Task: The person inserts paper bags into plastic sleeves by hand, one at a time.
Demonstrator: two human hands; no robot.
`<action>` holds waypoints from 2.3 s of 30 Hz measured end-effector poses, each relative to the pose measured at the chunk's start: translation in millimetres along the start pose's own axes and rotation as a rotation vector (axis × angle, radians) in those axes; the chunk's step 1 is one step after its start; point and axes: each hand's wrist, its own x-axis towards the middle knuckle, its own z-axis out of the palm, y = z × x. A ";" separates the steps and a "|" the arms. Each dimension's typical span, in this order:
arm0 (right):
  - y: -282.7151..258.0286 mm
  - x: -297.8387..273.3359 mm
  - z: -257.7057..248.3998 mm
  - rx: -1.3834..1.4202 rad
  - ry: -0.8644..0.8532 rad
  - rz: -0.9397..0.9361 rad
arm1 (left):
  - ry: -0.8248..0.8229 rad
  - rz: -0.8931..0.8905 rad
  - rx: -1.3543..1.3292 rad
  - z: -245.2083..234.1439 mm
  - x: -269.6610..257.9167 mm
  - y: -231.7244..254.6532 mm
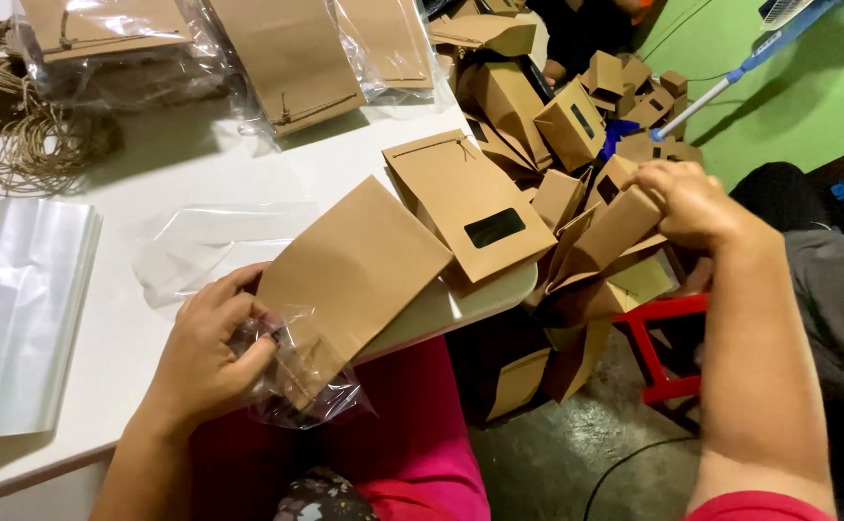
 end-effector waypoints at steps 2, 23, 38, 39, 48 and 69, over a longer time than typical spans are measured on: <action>-4.4 -13.6 -21.5 -0.030 0.062 -0.023 | -0.012 -0.009 0.004 1.2 -1.9 -5.1; -157.7 -90.5 90.7 1.612 0.860 -0.144 | 0.030 -0.014 0.031 2.1 -5.4 -5.9; -175.3 -110.6 117.9 1.089 1.090 -0.119 | 0.177 0.009 -0.152 -12.0 -11.8 11.0; -183.8 -124.9 109.5 1.010 1.168 -0.066 | 0.183 -0.024 -0.208 -15.1 -12.7 17.6; -283.9 -205.6 107.3 1.061 0.730 -0.685 | 0.543 0.007 0.023 -34.7 -33.4 59.4; -318.3 -199.2 114.7 0.916 1.111 -0.947 | 0.565 0.273 0.204 -62.5 -94.3 51.8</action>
